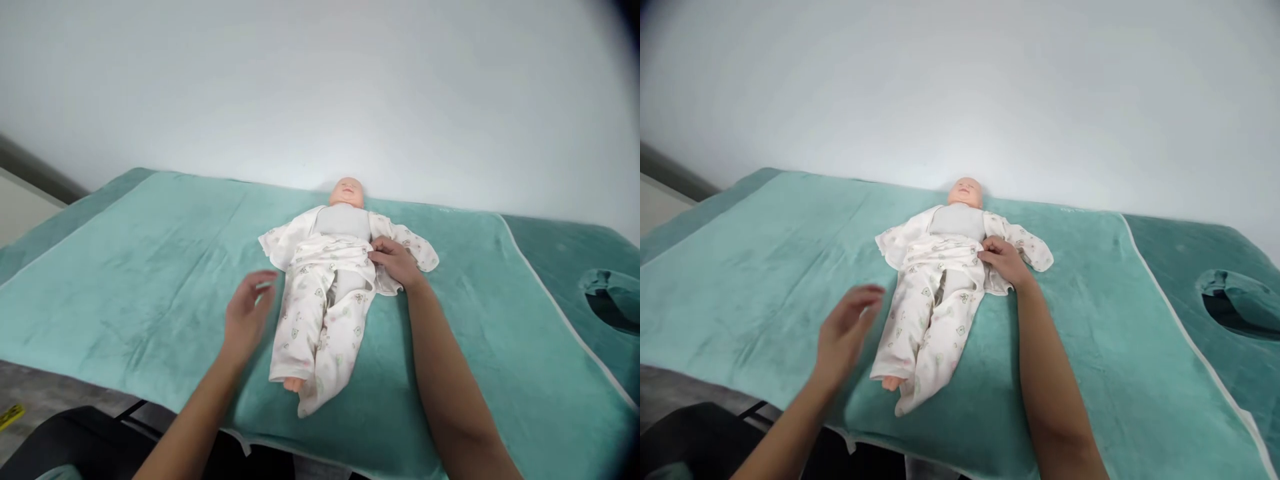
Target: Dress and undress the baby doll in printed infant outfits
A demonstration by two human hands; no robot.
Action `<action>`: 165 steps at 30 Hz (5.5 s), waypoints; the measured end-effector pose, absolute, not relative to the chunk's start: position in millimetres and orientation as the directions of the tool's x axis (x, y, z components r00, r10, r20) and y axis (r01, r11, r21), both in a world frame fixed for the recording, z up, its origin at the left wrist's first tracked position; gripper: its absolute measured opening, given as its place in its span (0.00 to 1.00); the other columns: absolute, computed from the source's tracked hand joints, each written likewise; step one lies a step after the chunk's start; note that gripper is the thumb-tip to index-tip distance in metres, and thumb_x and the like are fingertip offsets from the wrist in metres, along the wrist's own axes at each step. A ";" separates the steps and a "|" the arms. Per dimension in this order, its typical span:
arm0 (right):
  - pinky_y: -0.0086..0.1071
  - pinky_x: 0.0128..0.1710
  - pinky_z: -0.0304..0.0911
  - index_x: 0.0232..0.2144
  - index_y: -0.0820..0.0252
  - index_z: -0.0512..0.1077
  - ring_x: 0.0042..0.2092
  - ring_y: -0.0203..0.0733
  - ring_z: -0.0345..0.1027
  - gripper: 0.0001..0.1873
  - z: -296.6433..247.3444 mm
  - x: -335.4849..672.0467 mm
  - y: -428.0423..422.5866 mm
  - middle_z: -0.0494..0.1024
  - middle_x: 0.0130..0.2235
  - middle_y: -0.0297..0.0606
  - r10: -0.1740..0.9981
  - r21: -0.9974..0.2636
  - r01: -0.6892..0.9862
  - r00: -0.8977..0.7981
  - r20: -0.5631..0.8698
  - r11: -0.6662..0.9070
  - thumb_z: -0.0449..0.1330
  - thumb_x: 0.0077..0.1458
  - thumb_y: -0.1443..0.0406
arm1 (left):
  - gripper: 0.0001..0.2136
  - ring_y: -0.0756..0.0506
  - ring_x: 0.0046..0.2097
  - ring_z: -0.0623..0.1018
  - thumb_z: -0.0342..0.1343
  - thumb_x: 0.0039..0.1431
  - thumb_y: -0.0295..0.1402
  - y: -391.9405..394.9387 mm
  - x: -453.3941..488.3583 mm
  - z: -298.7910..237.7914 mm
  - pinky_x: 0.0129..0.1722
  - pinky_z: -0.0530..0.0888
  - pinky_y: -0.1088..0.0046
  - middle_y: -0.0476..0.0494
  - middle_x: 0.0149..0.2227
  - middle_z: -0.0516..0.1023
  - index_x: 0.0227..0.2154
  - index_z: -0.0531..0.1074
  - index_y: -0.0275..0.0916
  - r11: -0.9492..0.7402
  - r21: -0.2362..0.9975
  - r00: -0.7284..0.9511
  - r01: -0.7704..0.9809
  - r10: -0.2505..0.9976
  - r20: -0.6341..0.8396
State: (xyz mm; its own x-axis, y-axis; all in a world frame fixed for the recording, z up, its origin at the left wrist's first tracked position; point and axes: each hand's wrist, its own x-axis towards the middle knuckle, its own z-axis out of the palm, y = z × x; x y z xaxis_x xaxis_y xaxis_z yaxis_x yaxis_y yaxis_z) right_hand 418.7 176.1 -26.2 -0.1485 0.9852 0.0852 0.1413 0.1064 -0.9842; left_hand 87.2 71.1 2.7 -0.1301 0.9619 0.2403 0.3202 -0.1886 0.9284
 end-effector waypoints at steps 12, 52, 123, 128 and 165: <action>0.30 0.32 0.57 0.31 0.57 0.72 0.32 0.36 0.61 0.12 -29.8 419.3 178.1 0.70 0.29 0.29 0.974 -0.988 0.090 -0.200 0.107 0.127 0.66 0.46 0.57 | 0.05 0.38 0.39 0.76 0.53 0.65 0.32 -45.8 158.6 -6.4 0.39 0.67 0.58 0.41 0.36 0.79 0.36 0.74 0.44 -0.390 0.274 0.310 0.879 0.905 0.292; 0.34 0.38 0.62 0.34 0.54 0.67 0.33 0.40 0.66 0.07 -25.4 397.5 176.2 0.71 0.29 0.29 0.921 -0.942 0.178 0.221 0.320 0.285 0.60 0.53 0.61 | 0.05 0.43 0.44 0.75 0.52 0.62 0.33 102.3 181.9 45.7 0.42 0.71 0.66 0.46 0.40 0.77 0.36 0.73 0.45 -0.353 0.700 0.187 0.621 0.934 0.305; 0.33 0.36 0.65 0.25 0.58 0.73 0.34 0.38 0.68 0.13 -25.5 414.1 175.9 0.75 0.32 0.33 0.997 -0.990 -0.134 -0.076 -0.027 -0.037 0.72 0.42 0.58 | 0.08 0.49 0.34 0.69 0.61 0.48 0.32 222.2 107.7 -17.8 0.33 0.63 0.75 0.51 0.31 0.70 0.31 0.69 0.39 0.064 0.990 0.518 0.128 0.847 -0.121; 0.28 0.25 0.53 0.21 0.57 0.64 0.26 0.33 0.56 0.17 -25.4 403.0 177.6 0.67 0.24 0.28 0.994 -0.995 -0.094 0.104 -0.022 -0.012 0.69 0.42 0.58 | 0.08 0.51 0.29 0.63 0.57 0.50 0.30 223.3 122.3 -25.5 0.28 0.58 0.76 0.54 0.28 0.63 0.29 0.62 0.41 -0.059 0.990 0.365 0.126 0.931 0.009; 0.43 0.39 0.71 0.35 0.52 0.76 0.40 0.52 0.76 0.18 -41.5 400.8 176.2 0.82 0.36 0.42 0.991 -0.988 -0.081 0.003 -0.132 -0.131 0.66 0.47 0.48 | 0.17 0.38 0.48 0.78 0.61 0.50 0.34 215.7 142.6 -32.0 0.46 0.74 0.63 0.42 0.41 0.82 0.44 0.77 0.38 0.166 0.972 0.386 -0.168 0.918 -0.090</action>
State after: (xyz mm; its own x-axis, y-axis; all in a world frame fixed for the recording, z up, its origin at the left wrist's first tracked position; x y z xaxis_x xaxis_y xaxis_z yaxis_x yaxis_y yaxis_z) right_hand 400.8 176.2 -41.5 0.0026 0.9912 -0.1320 -0.0812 -0.1313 -0.9880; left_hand 142.6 215.7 -32.0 0.3862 0.9180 -0.0901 -0.1683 0.1661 0.9717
